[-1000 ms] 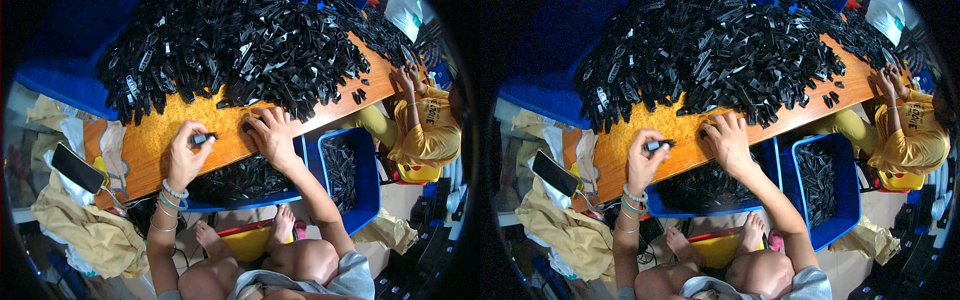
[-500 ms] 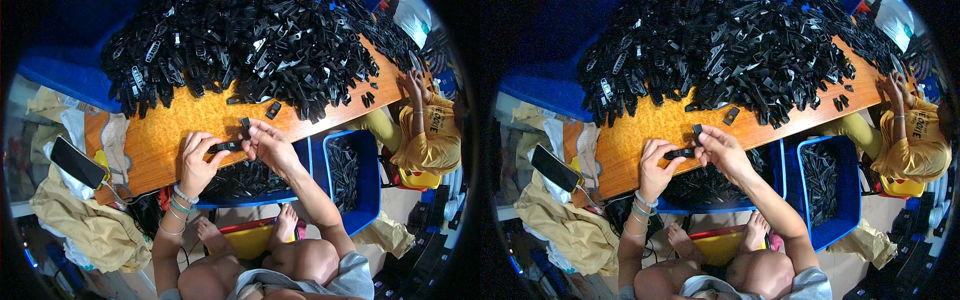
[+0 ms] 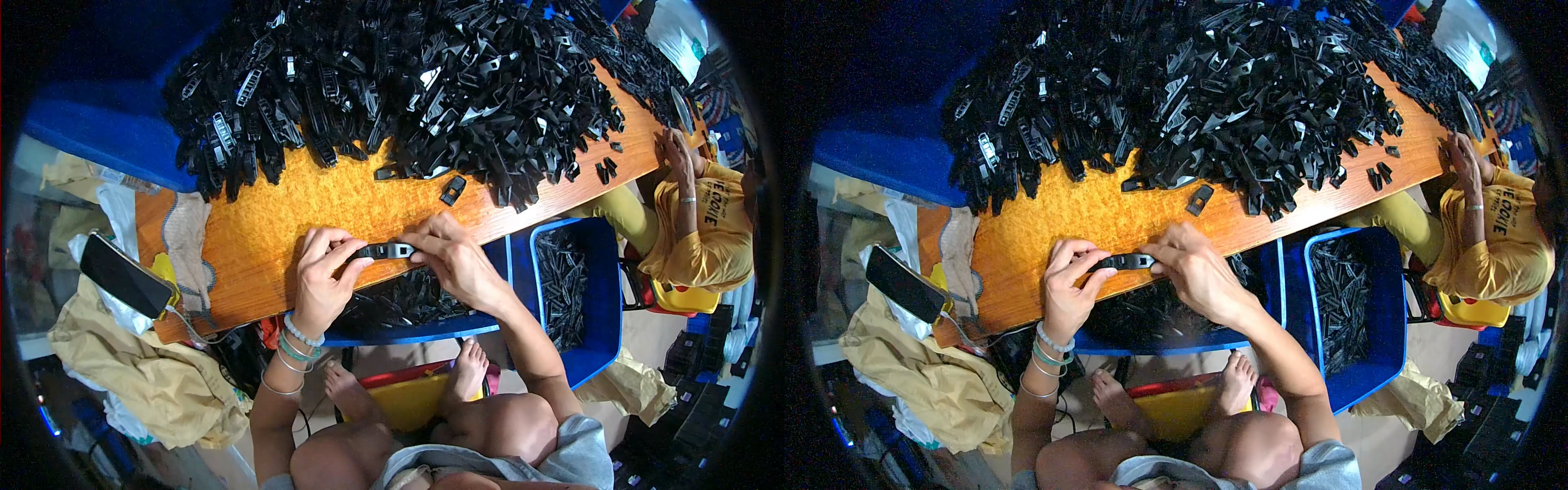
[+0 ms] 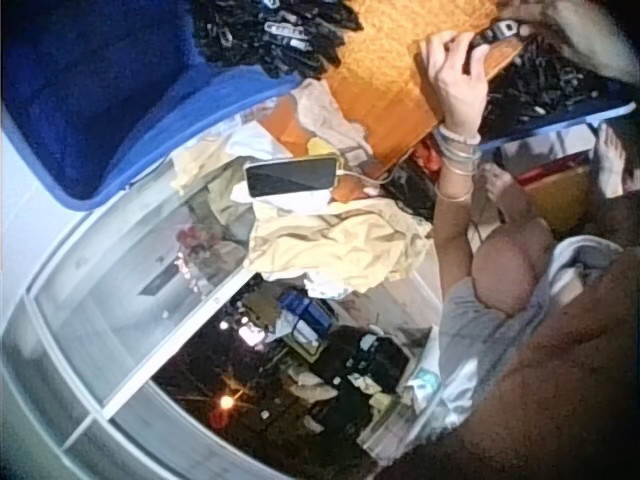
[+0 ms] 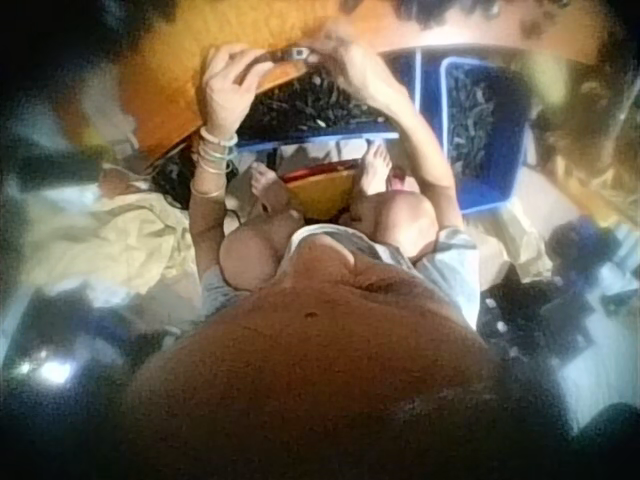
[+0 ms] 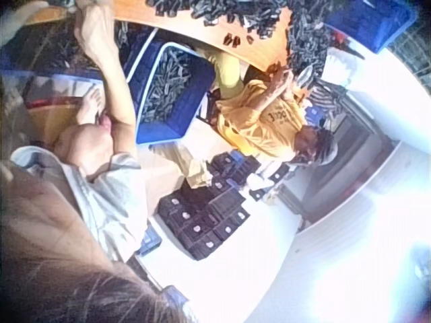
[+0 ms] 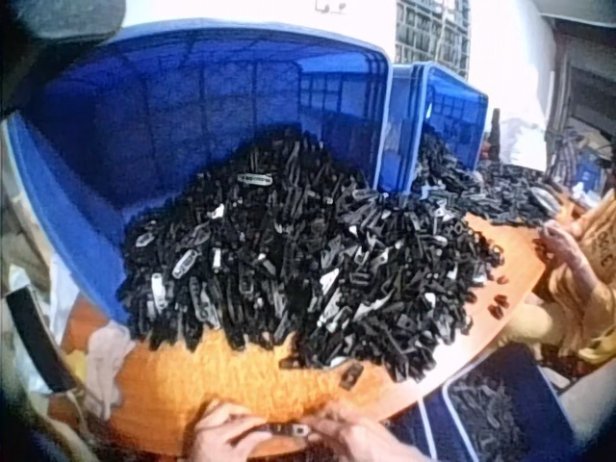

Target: The person assembles plastic components by fitting small plastic clips onto larger plastic pieces by hand repeatedly.

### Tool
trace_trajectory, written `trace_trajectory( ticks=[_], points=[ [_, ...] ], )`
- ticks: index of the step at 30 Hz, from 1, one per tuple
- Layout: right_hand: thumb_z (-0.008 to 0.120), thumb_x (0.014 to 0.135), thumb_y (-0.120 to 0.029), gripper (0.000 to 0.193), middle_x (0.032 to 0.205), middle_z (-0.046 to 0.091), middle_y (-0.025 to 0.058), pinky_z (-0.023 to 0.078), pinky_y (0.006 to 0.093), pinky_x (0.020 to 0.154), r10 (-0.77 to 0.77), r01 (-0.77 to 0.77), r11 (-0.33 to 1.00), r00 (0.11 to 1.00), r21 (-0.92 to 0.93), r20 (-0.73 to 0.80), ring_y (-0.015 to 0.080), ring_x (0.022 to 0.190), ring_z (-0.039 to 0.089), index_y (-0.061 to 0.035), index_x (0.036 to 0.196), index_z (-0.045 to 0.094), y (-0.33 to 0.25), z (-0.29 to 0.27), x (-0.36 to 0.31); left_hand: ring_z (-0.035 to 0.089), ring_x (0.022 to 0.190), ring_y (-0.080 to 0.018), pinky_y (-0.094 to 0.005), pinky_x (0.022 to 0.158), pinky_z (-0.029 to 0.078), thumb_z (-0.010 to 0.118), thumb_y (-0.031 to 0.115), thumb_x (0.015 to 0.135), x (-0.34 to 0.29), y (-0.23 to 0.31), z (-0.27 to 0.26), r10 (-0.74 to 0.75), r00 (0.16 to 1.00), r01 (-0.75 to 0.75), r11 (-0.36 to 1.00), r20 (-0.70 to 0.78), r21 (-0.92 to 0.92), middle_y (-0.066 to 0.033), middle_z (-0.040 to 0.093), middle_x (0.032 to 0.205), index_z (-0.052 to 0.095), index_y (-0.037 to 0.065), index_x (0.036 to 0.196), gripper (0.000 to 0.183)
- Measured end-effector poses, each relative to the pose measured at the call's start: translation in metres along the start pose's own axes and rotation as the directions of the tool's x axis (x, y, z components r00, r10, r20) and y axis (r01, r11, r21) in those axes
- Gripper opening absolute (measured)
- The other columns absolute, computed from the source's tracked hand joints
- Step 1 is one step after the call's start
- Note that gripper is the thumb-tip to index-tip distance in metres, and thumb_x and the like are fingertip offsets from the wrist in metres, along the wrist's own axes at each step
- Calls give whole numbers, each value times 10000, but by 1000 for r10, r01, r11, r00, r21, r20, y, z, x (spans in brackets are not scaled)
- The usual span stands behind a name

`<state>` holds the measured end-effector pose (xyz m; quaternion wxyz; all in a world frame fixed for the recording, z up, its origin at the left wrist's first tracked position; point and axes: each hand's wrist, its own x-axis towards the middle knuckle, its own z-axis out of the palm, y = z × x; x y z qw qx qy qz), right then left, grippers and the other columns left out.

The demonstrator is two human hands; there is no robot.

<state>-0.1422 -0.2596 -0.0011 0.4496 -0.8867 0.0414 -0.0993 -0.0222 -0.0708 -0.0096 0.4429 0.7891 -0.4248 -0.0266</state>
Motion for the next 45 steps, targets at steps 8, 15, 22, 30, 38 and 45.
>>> trace_trajectory(
  ticks=[8,15,22,30,38,45],
  points=[
    [645,705,21,344,943,573,103,422,388,817,-135,125,973,990,-193,-35,296,934,526,-7,1045,690,-6,0,13,551,835,-264,-356,737,469,781,8,691,7,2,-3,103,994,-104,994,35,38,-92,600,857,688,-20,884,216],
    [570,712,152,406,1018,583,117,465,365,872,-109,107,994,994,-35,-33,289,960,583,12,1076,682,-1,17,14,546,833,-284,-381,741,458,774,55,718,-9,13,13,141,986,-137,989,88,-48,-99,597,875,673,6,889,205],
    [576,813,99,312,1053,584,166,461,370,889,-103,94,982,993,162,52,318,985,582,35,1108,655,6,1,12,559,835,-276,-374,740,462,773,59,734,-3,14,13,52,998,-48,996,39,-78,-101,591,858,692,6,920,210],
    [616,813,62,321,1049,574,153,458,380,901,-111,90,985,984,148,137,319,1007,575,18,1130,642,1,-11,11,557,856,-273,-370,752,466,777,52,729,-5,15,12,48,998,-45,997,48,-62,-97,591,879,690,5,912,208],
    [675,797,2,241,1023,575,147,453,392,880,-10,0,983,998,182,57,330,987,568,9,1035,634,-2,-8,7,544,847,-279,-370,744,459,758,34,740,-6,16,14,56,997,-53,997,53,-57,-103,583,894,678,4,936,214],
    [725,778,-78,290,889,592,150,454,407,780,-60,63,996,996,60,-59,350,882,564,1,1045,647,4,-10,2,544,827,-266,-356,728,459,755,-5,722,-8,13,17,31,997,-32,999,-73,-14,-89,580,882,687,9,922,212]
  ],
)
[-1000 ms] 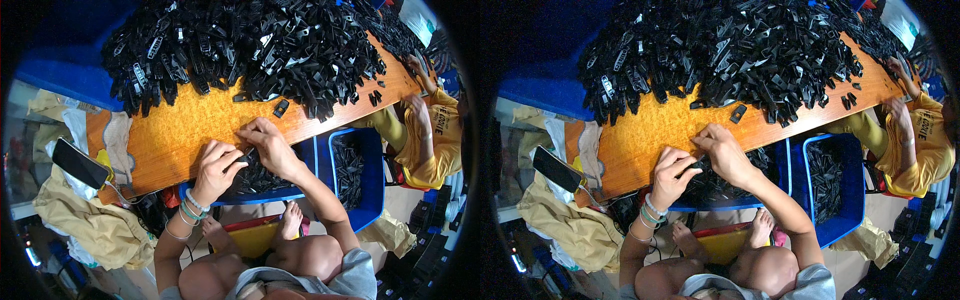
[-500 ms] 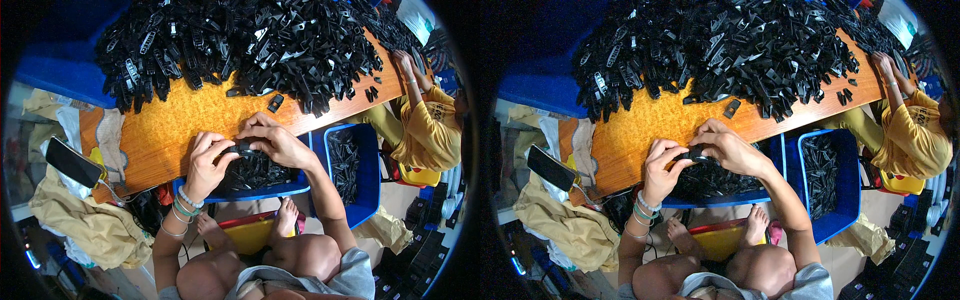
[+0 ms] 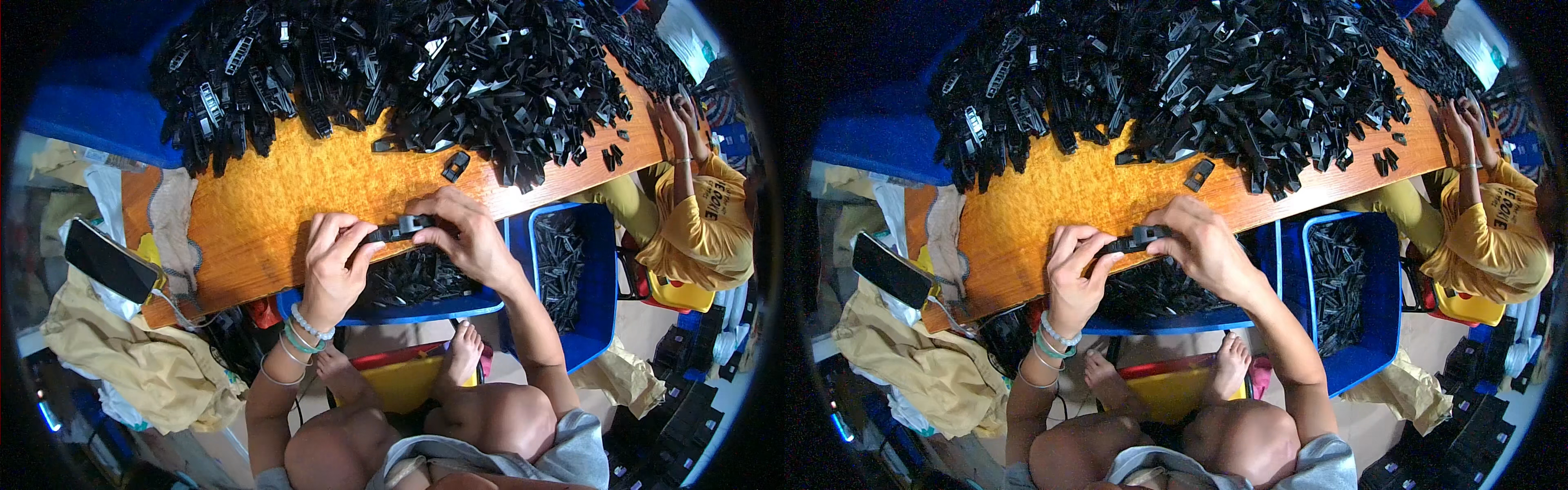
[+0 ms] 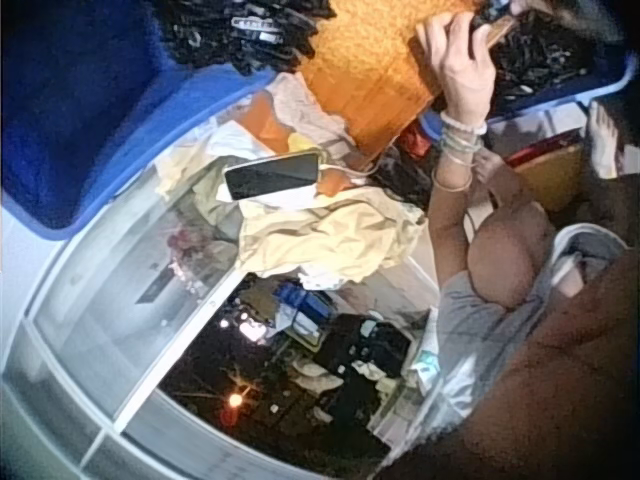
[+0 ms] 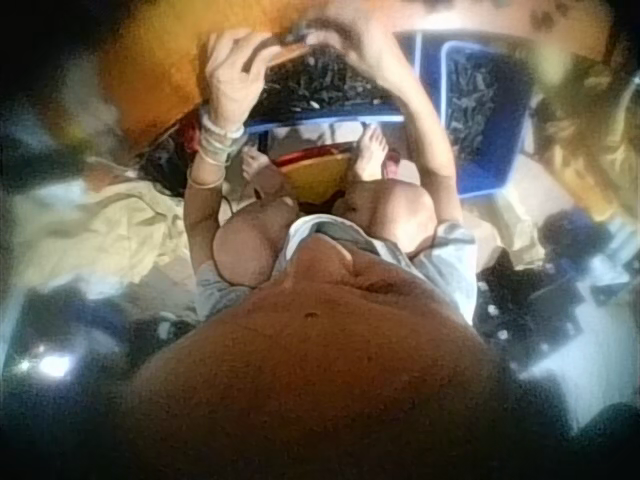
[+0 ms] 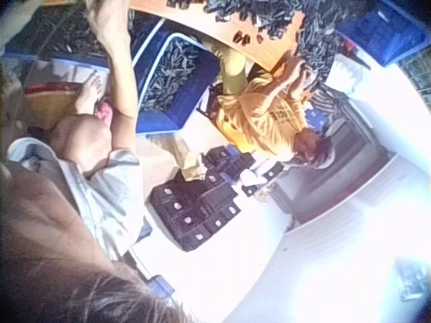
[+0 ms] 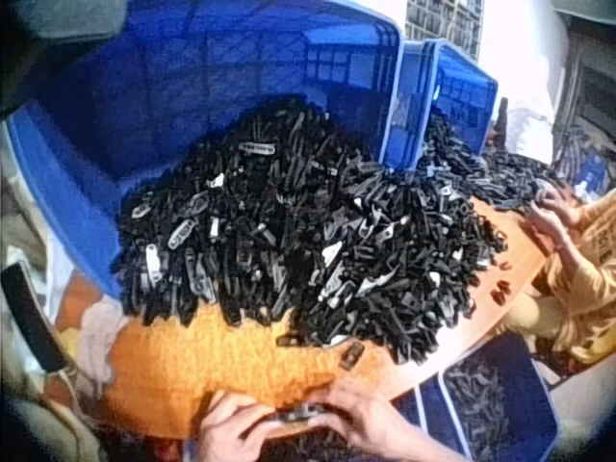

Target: The person assembles plastic components by fitting small plastic clips onto larger plastic pieces by hand repeatedly.

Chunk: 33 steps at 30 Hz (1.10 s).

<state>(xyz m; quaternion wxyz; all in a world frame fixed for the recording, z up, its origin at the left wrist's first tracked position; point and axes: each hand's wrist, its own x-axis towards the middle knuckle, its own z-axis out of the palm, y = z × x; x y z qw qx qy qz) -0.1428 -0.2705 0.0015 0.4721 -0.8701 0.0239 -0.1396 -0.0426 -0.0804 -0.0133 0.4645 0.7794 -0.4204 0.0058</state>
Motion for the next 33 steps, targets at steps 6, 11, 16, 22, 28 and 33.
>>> trace_trajectory(
  ticks=[6,11,16,22,28,33],
  points=[
    [774,718,-92,280,840,587,103,460,381,740,-28,25,998,998,-57,-50,290,822,556,8,968,698,0,3,-5,539,813,-272,-364,712,453,749,-19,715,3,3,-1,-25,1000,25,1000,15,13,-94,576,864,681,4,913,211],
    [804,658,-137,297,863,582,56,397,372,796,-97,93,992,994,-86,-42,253,865,536,-34,928,732,1,16,2,524,819,-285,-387,708,448,719,-22,733,9,3,-4,57,991,-59,998,118,15,-100,571,874,656,0,924,203],
    [792,679,-131,281,892,585,65,401,369,805,-87,82,992,995,-99,-45,261,874,529,-30,933,728,4,20,1,535,824,-285,-384,725,452,718,-33,718,7,-4,-2,68,992,-68,998,108,-3,-99,573,870,657,-1,919,212],
    [754,752,-332,483,892,586,112,433,393,793,-99,79,980,990,-183,-103,302,883,540,-12,1102,658,-10,26,-9,562,887,-337,-430,770,472,661,-33,759,-5,3,0,245,969,-249,957,40,148,-147,572,961,586,-18,1014,266],
    [735,825,-279,414,861,591,182,504,397,678,128,-128,991,992,34,5,347,770,630,12,1093,612,-41,21,-22,638,887,-344,-420,731,536,637,-45,813,-18,2,-3,503,864,-503,859,26,99,-211,596,1093,554,-54,1092,292],
    [733,826,-174,328,919,669,147,497,334,722,51,-45,971,998,236,-22,239,802,649,13,1083,657,-37,22,-29,640,905,-346,-419,741,543,630,-55,817,-21,3,-1,543,840,-542,840,-20,31,-219,593,1091,535,-58,1105,303]
  ],
)
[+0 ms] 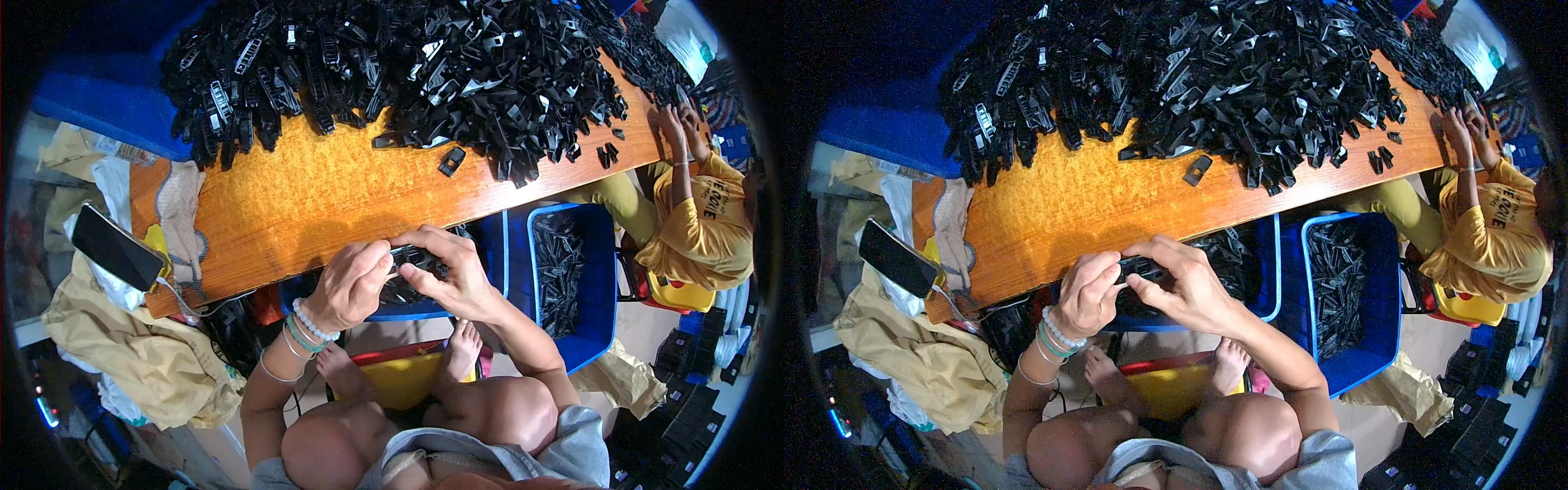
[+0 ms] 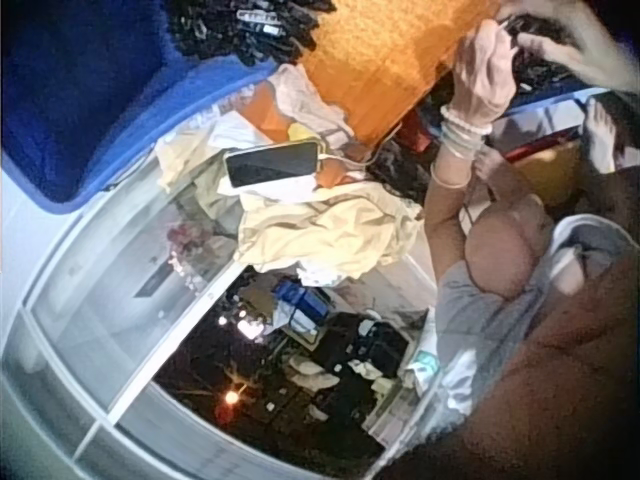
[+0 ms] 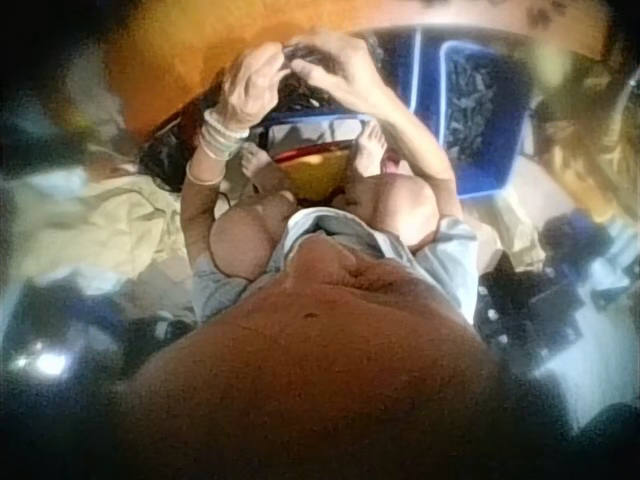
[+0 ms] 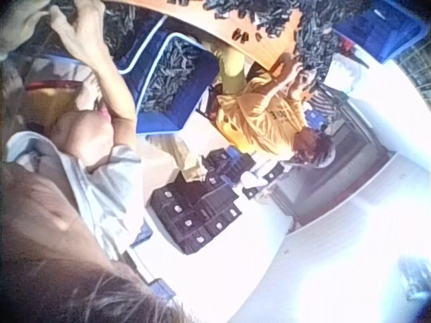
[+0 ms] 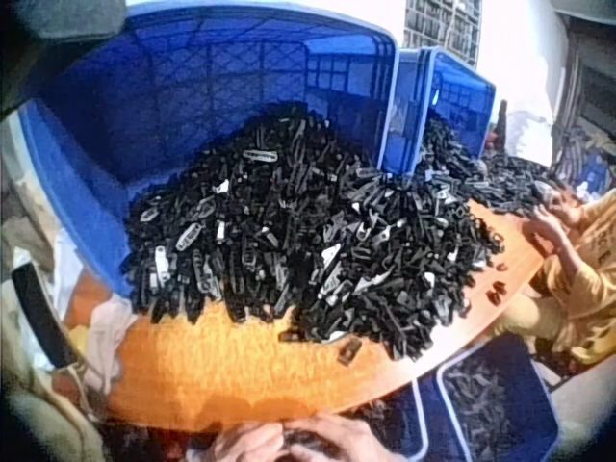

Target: The person assembles plastic components by fitting small plastic clips onto larger plastic pieces by hand repeatedly.

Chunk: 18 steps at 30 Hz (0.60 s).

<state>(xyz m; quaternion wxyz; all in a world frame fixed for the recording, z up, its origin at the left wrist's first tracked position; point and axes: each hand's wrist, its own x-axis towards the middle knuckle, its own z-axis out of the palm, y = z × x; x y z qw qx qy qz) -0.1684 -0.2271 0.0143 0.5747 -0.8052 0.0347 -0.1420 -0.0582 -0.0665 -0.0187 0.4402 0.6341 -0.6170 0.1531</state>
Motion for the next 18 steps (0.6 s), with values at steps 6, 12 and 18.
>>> trace_trajectory(
  ticks=[6,12,18],
  points=[
    [767,809,-149,386,925,678,121,502,309,689,217,-264,937,954,231,207,191,808,661,11,1140,650,-9,-18,0,630,894,-331,-408,722,546,638,-10,834,-2,-1,-7,77,996,-74,996,52,-52,-237,567,1129,511,-63,1122,319],
    [780,787,-92,336,890,673,72,477,304,765,66,-124,954,975,273,211,155,846,614,1,1094,681,3,-17,8,629,904,-317,-402,736,550,630,31,825,4,-4,-10,180,977,-180,984,114,-3,-229,560,1131,552,-74,1063,271],
    [797,740,-32,399,905,677,47,497,269,757,200,-275,908,947,317,250,123,861,608,7,1121,685,3,-17,13,632,897,-330,-405,732,553,628,15,833,8,-12,-11,152,984,-152,988,91,-12,-232,571,1133,544,-62,1070,263]
  ],
)
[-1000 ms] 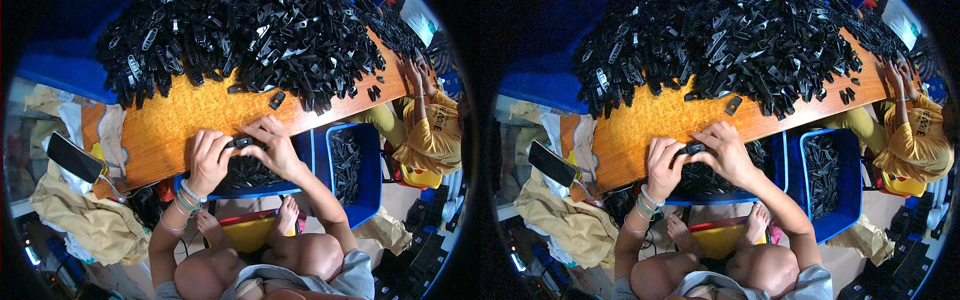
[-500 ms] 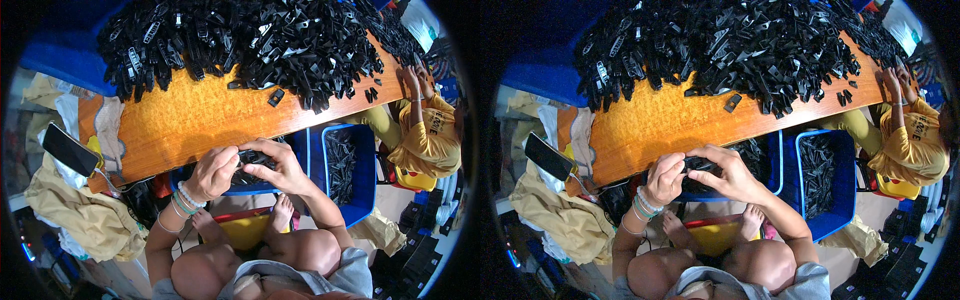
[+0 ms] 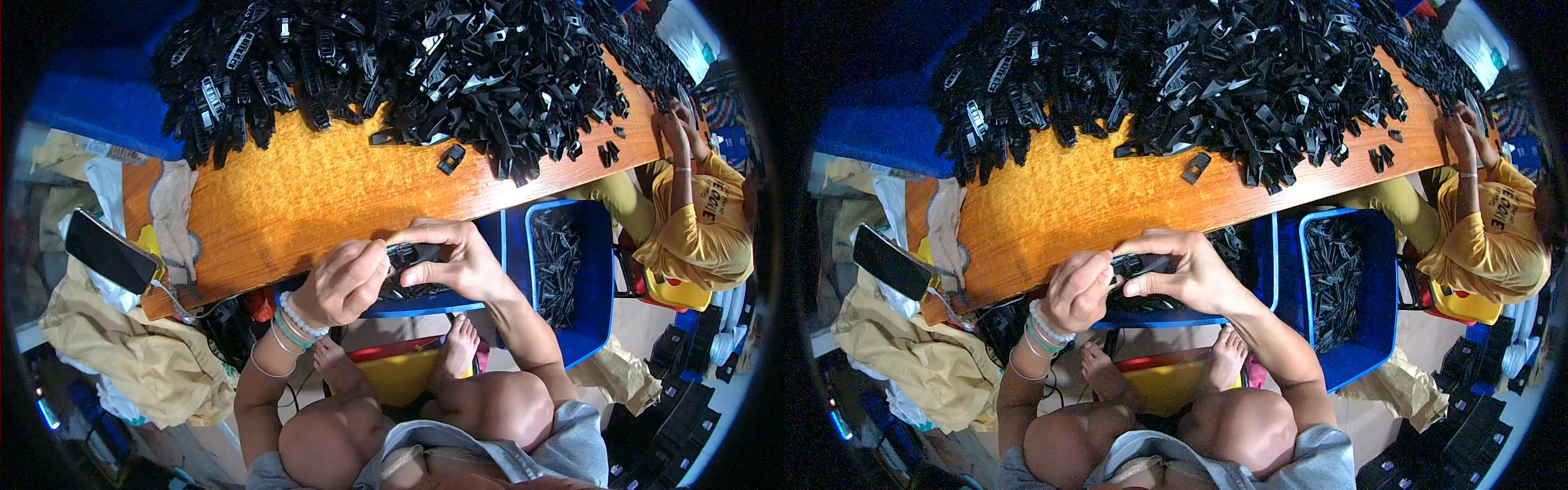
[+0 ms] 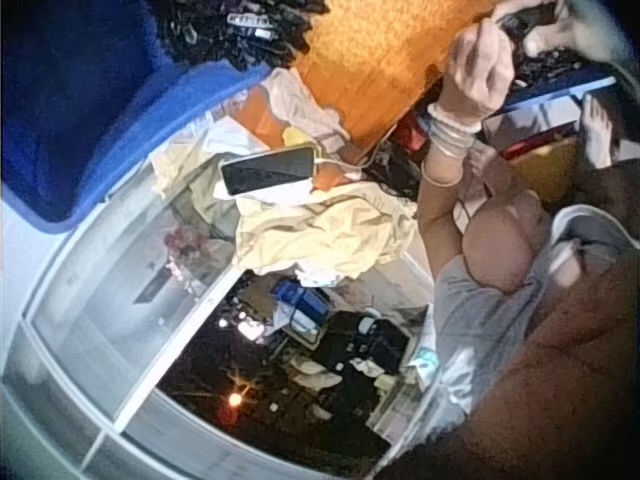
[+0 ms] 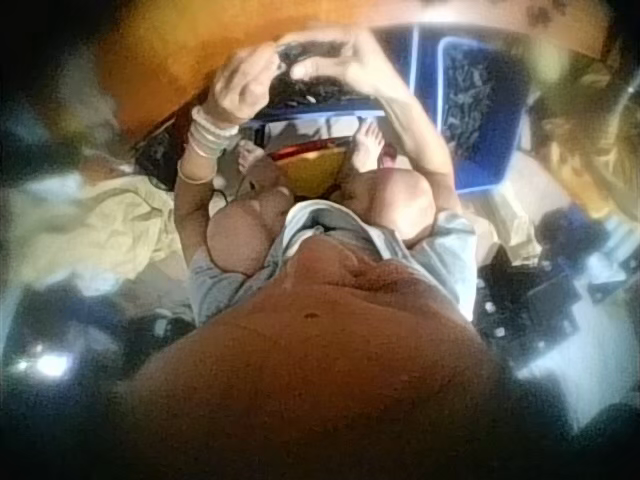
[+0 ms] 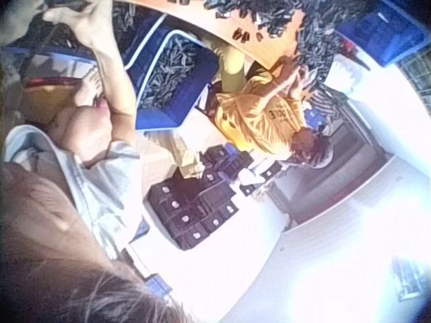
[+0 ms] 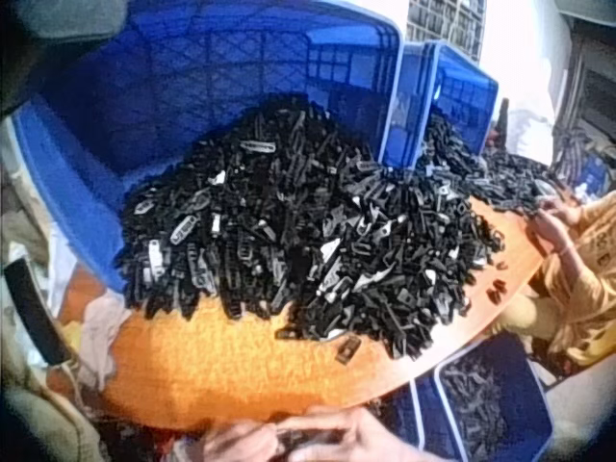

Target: The person assembles plastic components by fitting small plastic clips onto larger plastic pieces by hand repeatedly.

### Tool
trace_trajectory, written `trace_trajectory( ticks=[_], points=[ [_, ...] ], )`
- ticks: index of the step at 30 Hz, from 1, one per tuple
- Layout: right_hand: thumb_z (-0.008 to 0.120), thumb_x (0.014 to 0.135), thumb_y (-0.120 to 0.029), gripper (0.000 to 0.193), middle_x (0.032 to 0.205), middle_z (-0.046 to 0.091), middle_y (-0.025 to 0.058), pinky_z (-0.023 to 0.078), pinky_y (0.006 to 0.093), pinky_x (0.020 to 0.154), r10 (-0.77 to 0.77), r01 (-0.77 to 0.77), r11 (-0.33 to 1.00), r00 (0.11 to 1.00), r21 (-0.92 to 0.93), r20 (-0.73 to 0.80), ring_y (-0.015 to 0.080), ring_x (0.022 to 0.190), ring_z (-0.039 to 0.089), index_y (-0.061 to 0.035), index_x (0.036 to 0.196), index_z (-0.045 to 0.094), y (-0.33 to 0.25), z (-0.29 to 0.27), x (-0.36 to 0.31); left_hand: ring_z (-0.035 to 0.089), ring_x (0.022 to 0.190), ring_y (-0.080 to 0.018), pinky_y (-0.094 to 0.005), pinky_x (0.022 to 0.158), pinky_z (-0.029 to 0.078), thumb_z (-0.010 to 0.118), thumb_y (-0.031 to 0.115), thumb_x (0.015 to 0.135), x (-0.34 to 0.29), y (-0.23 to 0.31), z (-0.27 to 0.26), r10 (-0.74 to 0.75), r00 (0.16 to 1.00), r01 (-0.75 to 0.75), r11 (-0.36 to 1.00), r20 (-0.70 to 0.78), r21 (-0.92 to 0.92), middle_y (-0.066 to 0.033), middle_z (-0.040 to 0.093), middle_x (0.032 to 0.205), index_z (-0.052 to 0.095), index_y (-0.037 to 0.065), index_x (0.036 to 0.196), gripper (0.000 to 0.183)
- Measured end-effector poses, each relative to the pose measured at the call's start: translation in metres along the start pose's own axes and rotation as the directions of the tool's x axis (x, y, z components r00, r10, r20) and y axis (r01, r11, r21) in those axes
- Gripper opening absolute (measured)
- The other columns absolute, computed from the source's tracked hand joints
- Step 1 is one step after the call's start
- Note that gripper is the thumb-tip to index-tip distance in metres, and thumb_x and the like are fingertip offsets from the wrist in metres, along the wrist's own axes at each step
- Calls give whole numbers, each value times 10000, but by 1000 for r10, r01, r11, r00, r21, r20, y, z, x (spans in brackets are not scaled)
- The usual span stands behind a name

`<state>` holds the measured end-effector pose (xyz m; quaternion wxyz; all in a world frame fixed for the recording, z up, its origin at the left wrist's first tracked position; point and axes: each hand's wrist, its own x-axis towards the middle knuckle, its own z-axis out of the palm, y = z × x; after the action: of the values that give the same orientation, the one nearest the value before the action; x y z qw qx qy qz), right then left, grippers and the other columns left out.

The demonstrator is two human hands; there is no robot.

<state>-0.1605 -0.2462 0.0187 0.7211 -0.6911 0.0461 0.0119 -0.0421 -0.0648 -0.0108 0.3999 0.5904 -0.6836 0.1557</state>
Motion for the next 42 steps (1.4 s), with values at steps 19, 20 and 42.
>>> trace_trajectory(
  ticks=[19,20,42],
  points=[
    [778,775,-42,436,1027,694,78,526,265,794,-50,49,999,989,-12,-139,138,897,659,9,1187,645,5,10,5,642,793,-306,-365,633,530,621,60,854,6,-17,-15,60,994,-71,989,88,130,-267,606,1067,486,-25,1054,256],
    [828,737,-117,480,1022,693,79,507,276,778,-164,121,956,976,-266,-145,135,901,648,-13,1170,651,-3,11,7,641,790,-301,-364,630,529,613,75,864,8,-17,-17,75,987,-96,985,143,147,-273,606,1069,481,-25,1045,245],
    [830,732,-263,423,884,696,137,522,314,701,-89,81,988,995,-133,-55,254,791,681,6,1022,680,-9,12,-10,617,798,-240,-318,612,512,619,81,875,4,-4,-20,136,983,-149,983,124,103,-231,591,1080,435,6,1030,252]
  ],
)
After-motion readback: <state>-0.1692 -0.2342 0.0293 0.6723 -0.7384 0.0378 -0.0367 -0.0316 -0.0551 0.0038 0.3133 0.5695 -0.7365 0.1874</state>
